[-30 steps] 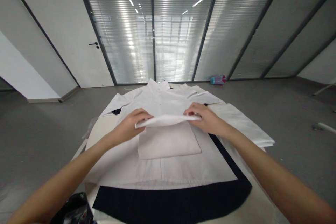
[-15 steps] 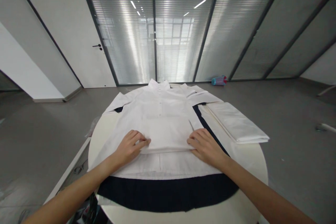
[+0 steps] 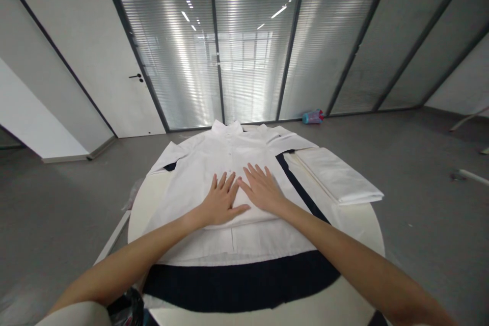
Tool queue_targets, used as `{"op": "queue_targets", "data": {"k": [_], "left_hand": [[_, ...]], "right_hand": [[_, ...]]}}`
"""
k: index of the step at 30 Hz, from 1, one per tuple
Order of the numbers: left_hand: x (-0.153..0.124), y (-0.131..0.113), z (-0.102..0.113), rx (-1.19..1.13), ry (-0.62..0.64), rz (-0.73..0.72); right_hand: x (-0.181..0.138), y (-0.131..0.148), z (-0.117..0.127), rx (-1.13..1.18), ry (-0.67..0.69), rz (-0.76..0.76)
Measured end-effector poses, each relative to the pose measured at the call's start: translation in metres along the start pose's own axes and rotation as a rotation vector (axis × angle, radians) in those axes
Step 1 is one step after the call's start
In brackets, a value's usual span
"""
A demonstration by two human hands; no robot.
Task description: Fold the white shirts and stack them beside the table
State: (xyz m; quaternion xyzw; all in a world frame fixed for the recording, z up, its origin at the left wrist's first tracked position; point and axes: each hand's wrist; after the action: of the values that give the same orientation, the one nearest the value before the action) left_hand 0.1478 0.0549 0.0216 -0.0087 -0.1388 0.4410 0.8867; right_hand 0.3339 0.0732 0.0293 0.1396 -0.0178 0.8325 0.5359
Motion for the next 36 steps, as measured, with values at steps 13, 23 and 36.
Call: {"op": "queue_targets", "data": {"k": [13, 23, 36], "left_hand": [[-0.001, 0.006, -0.02, -0.07, 0.116, 0.045], [-0.004, 0.023, -0.024, -0.116, -0.094, 0.342], [-0.046, -0.004, 0.026, -0.14, -0.024, -0.152]], "right_hand": [[-0.009, -0.022, -0.023, 0.0, 0.1, 0.007], [-0.011, -0.025, -0.022, 0.037, 0.076, 0.004], [0.038, -0.05, 0.013, 0.168, 0.313, 0.009]]}}
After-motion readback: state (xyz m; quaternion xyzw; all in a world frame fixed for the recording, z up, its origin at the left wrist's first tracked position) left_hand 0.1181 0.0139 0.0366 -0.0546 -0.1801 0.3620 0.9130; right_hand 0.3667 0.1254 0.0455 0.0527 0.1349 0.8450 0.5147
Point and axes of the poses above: each hand's wrist, its own x-axis towards the middle knuckle, its own z-axis out of the back of the hand, y = z × x, and after that the axes turned 4 degrees about -x, right-handed
